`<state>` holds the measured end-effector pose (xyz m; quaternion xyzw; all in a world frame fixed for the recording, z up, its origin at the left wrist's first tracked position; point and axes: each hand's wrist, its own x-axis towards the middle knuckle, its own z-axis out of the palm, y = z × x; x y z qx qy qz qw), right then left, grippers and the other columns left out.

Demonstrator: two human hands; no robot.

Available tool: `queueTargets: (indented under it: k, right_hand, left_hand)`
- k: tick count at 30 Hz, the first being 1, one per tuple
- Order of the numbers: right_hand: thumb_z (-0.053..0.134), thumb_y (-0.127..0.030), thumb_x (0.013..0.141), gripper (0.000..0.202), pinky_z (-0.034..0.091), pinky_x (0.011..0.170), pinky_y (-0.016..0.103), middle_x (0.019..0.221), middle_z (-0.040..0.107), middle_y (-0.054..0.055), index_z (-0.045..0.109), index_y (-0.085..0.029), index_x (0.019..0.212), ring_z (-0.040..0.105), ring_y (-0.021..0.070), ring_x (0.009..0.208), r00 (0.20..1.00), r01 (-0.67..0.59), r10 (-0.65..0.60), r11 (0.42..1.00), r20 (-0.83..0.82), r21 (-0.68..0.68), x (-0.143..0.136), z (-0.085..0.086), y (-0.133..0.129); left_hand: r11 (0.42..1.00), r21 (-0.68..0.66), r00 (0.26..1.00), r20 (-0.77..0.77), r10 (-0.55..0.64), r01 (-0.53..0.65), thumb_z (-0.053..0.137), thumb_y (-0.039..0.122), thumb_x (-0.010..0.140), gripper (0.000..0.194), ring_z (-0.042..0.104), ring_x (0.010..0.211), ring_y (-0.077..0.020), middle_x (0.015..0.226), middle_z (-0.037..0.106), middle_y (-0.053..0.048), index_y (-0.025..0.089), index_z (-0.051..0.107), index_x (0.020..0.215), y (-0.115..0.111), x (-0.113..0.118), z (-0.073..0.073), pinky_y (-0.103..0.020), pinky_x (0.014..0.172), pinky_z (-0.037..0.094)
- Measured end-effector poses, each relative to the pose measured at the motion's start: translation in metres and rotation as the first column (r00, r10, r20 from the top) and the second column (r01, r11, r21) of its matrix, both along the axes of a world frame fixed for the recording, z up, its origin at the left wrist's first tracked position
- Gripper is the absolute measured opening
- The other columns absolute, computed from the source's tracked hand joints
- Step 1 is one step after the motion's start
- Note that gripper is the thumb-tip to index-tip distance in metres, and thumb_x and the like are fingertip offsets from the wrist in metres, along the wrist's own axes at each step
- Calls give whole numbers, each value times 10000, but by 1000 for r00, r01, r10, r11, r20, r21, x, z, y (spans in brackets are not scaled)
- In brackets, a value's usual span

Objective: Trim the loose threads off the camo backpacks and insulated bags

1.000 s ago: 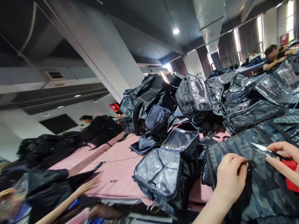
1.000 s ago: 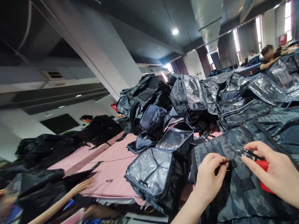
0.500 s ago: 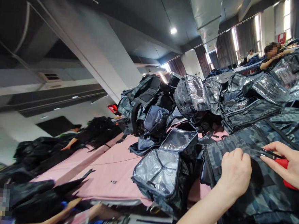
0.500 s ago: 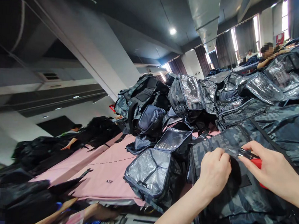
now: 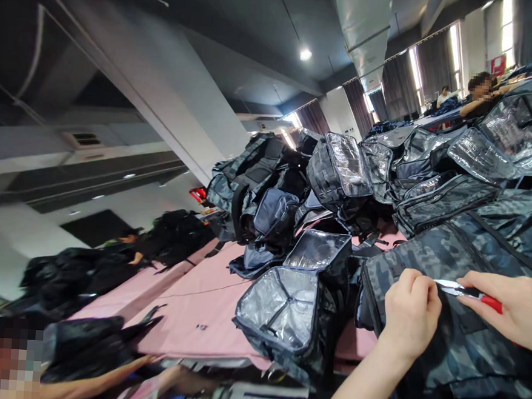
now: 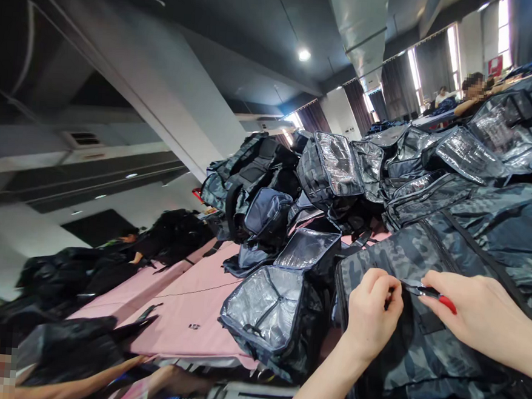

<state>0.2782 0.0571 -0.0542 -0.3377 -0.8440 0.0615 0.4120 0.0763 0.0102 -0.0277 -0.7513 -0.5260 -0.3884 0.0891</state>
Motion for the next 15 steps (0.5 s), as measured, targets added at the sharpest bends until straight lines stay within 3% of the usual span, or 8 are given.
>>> queueTargets:
  k: [3,7,10,13,15]
  right_hand:
    - [452,-475,991,303,476,578,246,863,705,-29,667,-261,975,667,149,664,999,-49,49,998,15,-31,3,2,2]
    - [528,-572,934,355,508,738,249,940,707,-13,674,-249,955,677,172,813,992,-36,7,973,-126,-229,9,15,3]
    - [566,-643,878,434,495,760,262,921,696,9,664,-229,964,655,182,816,969,4,-87,941,-231,-338,10,24,4]
    - [573,-681,847,488,487,739,270,911,684,22,657,-216,971,640,185,805,951,-4,-117,922,-287,-388,9,30,6]
    - [579,-692,835,499,489,757,277,926,684,26,659,-218,968,644,189,821,949,-1,-123,920,-292,-391,10,32,6]
  left_hand:
    - [998,54,1000,5,-13,13,507,82,840,150,588,696,-137,838,639,-51,179,621,836,-3,-1,3,-235,622,506]
    - [992,-2,952,280,-121,127,536,124,845,94,562,688,-127,782,603,-34,180,590,793,-16,-2,21,-221,600,483]
    - [964,-71,888,412,-205,256,559,147,852,131,546,664,-122,723,590,-20,181,564,725,-30,-2,32,-225,602,469]
    - [916,-152,871,400,-286,371,612,168,848,177,551,655,-122,671,591,-9,181,570,676,-42,-2,31,-234,632,479]
    - [914,-180,887,365,-282,365,617,142,851,67,593,706,-130,774,649,-33,178,656,809,-46,-3,26,-241,680,510]
